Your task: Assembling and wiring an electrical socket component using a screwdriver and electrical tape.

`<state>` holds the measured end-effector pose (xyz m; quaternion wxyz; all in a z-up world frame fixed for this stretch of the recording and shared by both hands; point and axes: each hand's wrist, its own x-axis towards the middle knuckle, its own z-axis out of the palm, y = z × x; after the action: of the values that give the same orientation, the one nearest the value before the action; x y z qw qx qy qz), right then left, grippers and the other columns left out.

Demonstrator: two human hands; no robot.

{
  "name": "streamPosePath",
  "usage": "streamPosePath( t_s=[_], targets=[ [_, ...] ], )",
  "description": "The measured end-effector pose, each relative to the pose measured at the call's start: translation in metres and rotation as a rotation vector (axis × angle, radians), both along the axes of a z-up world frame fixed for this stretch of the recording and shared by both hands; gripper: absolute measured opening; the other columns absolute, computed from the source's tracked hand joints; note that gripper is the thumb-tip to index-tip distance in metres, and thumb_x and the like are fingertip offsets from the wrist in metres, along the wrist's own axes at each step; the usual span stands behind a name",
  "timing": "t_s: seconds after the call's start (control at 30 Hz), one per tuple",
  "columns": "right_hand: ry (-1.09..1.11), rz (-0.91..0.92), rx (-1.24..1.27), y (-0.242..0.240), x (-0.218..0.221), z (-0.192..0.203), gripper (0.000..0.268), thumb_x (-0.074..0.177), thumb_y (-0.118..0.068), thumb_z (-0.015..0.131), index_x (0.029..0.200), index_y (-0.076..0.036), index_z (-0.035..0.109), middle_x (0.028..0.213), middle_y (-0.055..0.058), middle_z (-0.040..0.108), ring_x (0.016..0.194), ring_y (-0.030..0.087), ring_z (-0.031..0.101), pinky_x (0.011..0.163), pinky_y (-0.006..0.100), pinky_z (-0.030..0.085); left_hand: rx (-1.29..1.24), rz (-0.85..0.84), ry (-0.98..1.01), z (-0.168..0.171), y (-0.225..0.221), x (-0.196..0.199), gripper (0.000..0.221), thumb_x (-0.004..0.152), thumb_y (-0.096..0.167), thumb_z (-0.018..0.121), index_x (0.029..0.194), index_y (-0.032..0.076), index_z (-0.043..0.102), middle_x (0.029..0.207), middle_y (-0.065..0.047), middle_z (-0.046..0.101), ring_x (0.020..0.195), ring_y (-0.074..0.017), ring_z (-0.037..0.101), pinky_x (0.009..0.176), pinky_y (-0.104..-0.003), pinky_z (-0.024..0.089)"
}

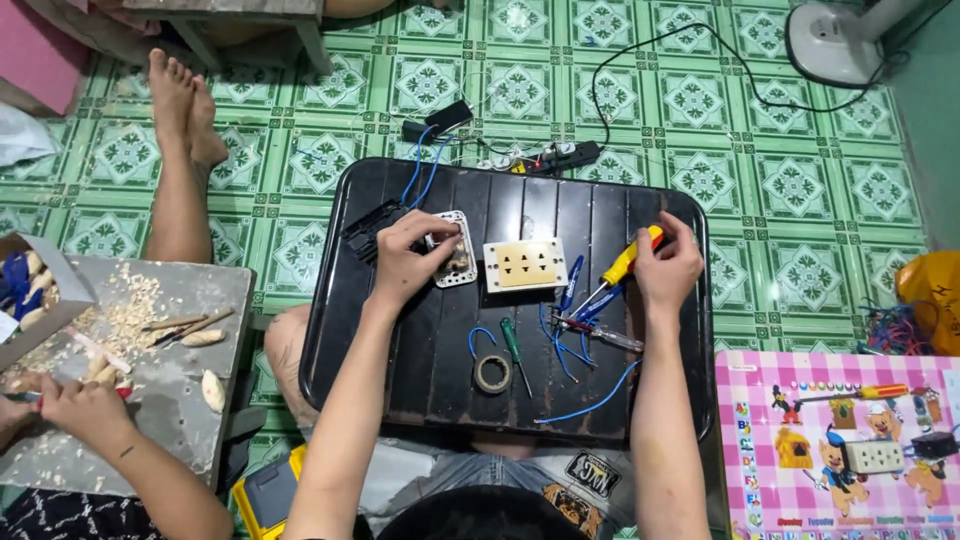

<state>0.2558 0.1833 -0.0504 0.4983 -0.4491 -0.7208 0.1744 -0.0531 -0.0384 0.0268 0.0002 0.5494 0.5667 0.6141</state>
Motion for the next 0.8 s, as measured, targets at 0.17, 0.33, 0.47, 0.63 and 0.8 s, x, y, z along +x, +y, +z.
streamPosePath(
  t_s=[0.17, 0.33, 0.47, 0.63, 0.8],
  targets=[
    [-0.012, 0.019, -0.005, 0.001, 0.002, -0.004, 0.036, 0.084, -0.007, 0.083, 0.119, -0.003, 0.077, 0.102, 0.012, 0.076, 0.052, 0.019, 0.058, 0.055, 0.03, 0.046, 0.007, 0.04, 0.025, 0.004, 0.0, 0.01, 0.021, 0.09, -0.007, 0.071, 0.1, 0.009, 0.08, 0.085, -0.007, 0.076, 0.073, -0.0255, 0.068, 0.064, -0.033, 0.056],
    [0.01, 0.04, -0.014, 0.0, 0.005, -0.003, 0.033, 0.084, -0.003, 0.082, 0.117, 0.0, 0.077, 0.101, 0.015, 0.074, 0.053, 0.02, 0.059, 0.051, 0.03, 0.045, -0.014, -0.011, 0.013, 0.01, 0.0, 0.022, 0.019, 0.102, -0.005, 0.057, 0.105, 0.006, 0.073, 0.087, -0.009, 0.068, 0.074, -0.0256, 0.061, 0.068, -0.037, 0.054],
    [0.03, 0.07, -0.037, -0.003, 0.01, -0.006, 0.028, 0.089, -0.002, 0.08, 0.117, 0.0, 0.077, 0.102, 0.016, 0.072, 0.055, 0.019, 0.059, 0.051, 0.027, 0.045, -0.02, -0.054, -0.049, 0.022, -0.015, 0.041, 0.021, 0.102, -0.007, 0.057, 0.105, 0.006, 0.073, 0.09, -0.007, 0.066, 0.078, -0.0256, 0.063, 0.071, -0.039, 0.055],
    [0.055, 0.092, 0.0, 0.001, 0.012, -0.01, 0.027, 0.089, -0.001, 0.081, 0.116, 0.0, 0.077, 0.101, 0.015, 0.071, 0.056, 0.019, 0.061, 0.049, 0.026, 0.045, -0.098, -0.16, 0.009, 0.031, -0.057, 0.072, 0.023, 0.088, -0.012, 0.071, 0.099, 0.007, 0.078, 0.092, -0.008, 0.073, 0.084, -0.0313, 0.07, 0.075, -0.042, 0.059],
    [0.089, 0.073, -0.05, -0.008, 0.006, 0.007, 0.025, 0.092, 0.003, 0.077, 0.117, 0.002, 0.074, 0.102, 0.015, 0.069, 0.06, 0.017, 0.063, 0.054, 0.024, 0.048, -0.32, -0.279, 0.186, 0.032, -0.1, 0.096, 0.02, 0.081, -0.01, 0.075, 0.091, 0.007, 0.076, 0.09, -0.008, 0.075, 0.084, -0.0295, 0.07, 0.076, -0.04, 0.059]
  ],
)
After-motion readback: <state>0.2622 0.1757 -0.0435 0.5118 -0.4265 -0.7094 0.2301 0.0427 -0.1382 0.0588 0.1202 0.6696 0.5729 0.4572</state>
